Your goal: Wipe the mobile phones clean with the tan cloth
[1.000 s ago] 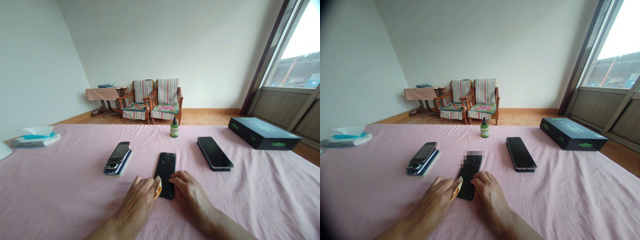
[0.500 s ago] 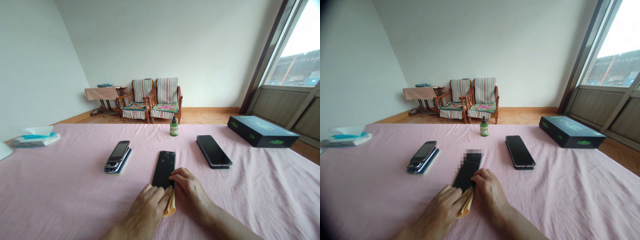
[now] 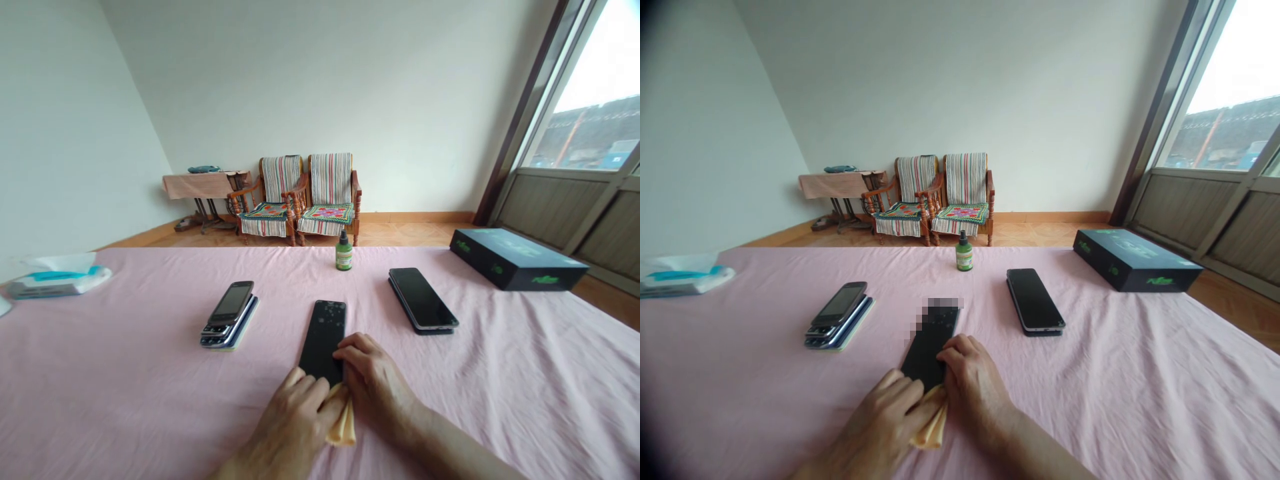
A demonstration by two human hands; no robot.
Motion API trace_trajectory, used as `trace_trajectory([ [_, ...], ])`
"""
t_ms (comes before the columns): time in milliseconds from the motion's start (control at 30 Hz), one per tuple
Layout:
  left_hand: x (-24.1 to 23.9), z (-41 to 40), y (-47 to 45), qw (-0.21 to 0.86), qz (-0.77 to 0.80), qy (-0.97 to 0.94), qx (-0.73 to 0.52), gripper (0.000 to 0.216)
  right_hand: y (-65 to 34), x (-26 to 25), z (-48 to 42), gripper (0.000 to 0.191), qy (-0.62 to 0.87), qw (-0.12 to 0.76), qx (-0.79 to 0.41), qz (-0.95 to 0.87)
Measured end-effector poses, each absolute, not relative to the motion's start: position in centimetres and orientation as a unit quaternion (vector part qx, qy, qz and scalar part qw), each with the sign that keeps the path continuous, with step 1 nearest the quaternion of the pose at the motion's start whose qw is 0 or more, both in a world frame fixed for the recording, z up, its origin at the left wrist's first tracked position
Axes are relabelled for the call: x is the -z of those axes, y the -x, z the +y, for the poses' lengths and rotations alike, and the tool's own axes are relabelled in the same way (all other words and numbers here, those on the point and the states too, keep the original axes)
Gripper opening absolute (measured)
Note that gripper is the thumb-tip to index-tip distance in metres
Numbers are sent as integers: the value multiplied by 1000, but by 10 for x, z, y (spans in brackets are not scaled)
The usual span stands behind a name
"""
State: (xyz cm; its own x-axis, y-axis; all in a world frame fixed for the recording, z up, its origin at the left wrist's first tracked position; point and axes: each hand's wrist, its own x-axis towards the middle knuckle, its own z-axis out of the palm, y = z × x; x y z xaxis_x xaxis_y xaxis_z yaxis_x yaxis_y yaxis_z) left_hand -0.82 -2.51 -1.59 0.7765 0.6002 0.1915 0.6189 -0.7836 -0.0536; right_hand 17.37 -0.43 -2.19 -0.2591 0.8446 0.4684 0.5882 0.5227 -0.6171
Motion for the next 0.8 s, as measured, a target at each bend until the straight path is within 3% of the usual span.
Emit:
trace_trajectory([
  [433, 10, -23, 19, -9, -407, 885, 224, 28, -174, 21, -2, 38, 455, 401, -174, -776],
  [633, 6, 16, 26, -113, -477, 834, 252, 31, -175, 18, -4, 36, 452, 392, -170, -783],
  [800, 6, 59, 20, -104, -484, 819, 290, 34, -176, 19, -4, 35, 456, 394, -167, -780],
])
